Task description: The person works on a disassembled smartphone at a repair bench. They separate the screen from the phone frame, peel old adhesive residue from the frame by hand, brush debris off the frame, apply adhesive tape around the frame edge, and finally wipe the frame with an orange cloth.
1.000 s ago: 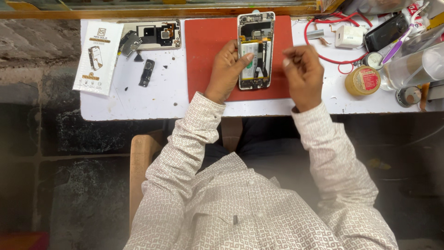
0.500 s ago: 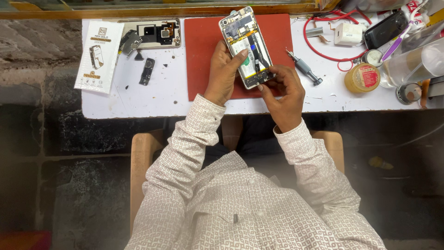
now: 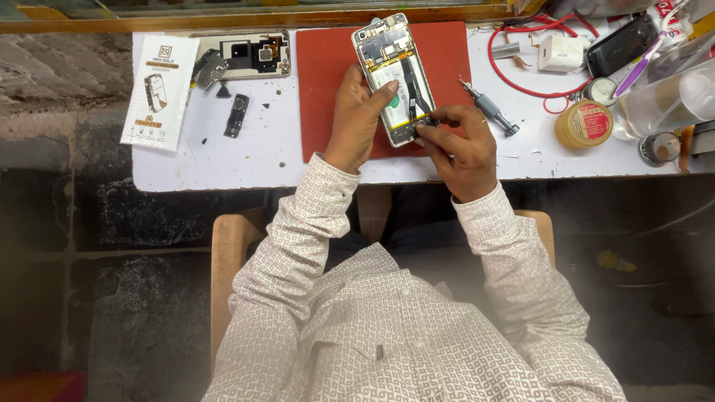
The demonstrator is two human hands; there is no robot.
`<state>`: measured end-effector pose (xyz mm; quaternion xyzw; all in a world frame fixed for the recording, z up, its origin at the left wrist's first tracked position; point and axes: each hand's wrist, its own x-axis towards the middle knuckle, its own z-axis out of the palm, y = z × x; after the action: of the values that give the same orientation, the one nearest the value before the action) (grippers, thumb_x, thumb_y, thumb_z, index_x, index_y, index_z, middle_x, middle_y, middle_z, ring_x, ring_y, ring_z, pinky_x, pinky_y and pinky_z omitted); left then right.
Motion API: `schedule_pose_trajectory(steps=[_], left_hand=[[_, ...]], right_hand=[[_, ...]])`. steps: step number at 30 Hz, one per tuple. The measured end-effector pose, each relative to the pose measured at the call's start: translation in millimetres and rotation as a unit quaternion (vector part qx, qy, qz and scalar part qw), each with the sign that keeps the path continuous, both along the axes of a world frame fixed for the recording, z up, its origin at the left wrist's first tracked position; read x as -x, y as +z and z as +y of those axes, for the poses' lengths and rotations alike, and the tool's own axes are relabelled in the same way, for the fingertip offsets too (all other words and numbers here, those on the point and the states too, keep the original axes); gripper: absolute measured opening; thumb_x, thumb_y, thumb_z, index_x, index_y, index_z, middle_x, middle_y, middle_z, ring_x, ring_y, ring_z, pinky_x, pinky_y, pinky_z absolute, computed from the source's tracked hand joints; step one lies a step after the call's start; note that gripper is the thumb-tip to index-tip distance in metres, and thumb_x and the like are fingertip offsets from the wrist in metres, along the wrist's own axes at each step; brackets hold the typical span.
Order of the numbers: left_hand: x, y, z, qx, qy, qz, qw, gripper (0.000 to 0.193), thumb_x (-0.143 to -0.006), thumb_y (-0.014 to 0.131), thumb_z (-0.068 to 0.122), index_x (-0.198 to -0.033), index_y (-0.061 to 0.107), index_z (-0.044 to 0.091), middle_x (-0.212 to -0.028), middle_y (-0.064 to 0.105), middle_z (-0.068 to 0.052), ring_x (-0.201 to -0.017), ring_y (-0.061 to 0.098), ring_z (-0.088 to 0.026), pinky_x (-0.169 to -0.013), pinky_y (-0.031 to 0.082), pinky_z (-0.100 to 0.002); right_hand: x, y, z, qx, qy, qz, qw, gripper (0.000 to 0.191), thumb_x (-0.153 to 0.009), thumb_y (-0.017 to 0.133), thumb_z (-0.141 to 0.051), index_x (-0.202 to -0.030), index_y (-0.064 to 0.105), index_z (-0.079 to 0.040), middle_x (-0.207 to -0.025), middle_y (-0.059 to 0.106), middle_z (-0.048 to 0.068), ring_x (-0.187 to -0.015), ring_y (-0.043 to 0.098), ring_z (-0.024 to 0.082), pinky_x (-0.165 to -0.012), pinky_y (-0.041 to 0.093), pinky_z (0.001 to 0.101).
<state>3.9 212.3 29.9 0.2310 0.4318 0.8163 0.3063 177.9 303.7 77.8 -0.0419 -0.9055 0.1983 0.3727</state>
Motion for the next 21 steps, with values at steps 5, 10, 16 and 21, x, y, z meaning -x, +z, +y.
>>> schedule_pose_trajectory(steps=[5, 10, 16, 21], left_hand=[[0, 2, -1, 0.014, -0.002, 0.007, 1.000, 0.028, -0.097, 0.068, 0.008, -0.117, 0.050, 0.003, -0.112, 0.071, -0.016, -0.105, 0.071, -0.019, -0.098, 0.060, -0.038], [-2, 3, -1, 0.021, 0.001, 0.005, 1.000, 0.028, -0.097, 0.068, 0.008, -0.118, 0.050, 0.002, -0.113, 0.071, -0.017, -0.105, 0.071, -0.019, -0.099, 0.059, -0.038], [0, 2, -1, 0.039, 0.001, -0.001, 0.999, 0.030, -0.096, 0.068, 0.009, -0.119, 0.050, 0.003, -0.111, 0.072, -0.016, -0.104, 0.072, -0.019, -0.098, 0.060, -0.039], [0, 2, 0, 0.028, -0.005, -0.013, 1.000, 0.030, -0.096, 0.067, 0.009, -0.119, 0.049, 0.004, -0.111, 0.071, -0.016, -0.103, 0.072, -0.019, -0.097, 0.060, -0.038]], right_hand=[[-1, -3, 2, -0.007, 0.007, 0.009, 1.000, 0.023, -0.085, 0.087, 0.000, -0.105, 0.077, -0.004, -0.110, 0.067, 0.009, -0.099, 0.065, 0.025, -0.082, 0.055, 0.0360], [0, -12, 2, 0.014, 0.002, 0.023, 1.000, 0.019, -0.090, 0.083, 0.002, -0.106, 0.072, -0.002, -0.112, 0.064, 0.011, -0.100, 0.065, 0.025, -0.083, 0.056, 0.0350], [-1, -15, 6, -0.028, 0.009, 0.029, 0.999, 0.019, -0.091, 0.083, -0.003, -0.105, 0.071, -0.003, -0.116, 0.063, 0.012, -0.102, 0.065, 0.027, -0.085, 0.056, 0.0370], [-2, -17, 8, -0.055, 0.008, 0.025, 0.998, 0.018, -0.091, 0.083, -0.005, -0.105, 0.072, -0.003, -0.117, 0.065, 0.011, -0.103, 0.064, 0.028, -0.086, 0.056, 0.0383]])
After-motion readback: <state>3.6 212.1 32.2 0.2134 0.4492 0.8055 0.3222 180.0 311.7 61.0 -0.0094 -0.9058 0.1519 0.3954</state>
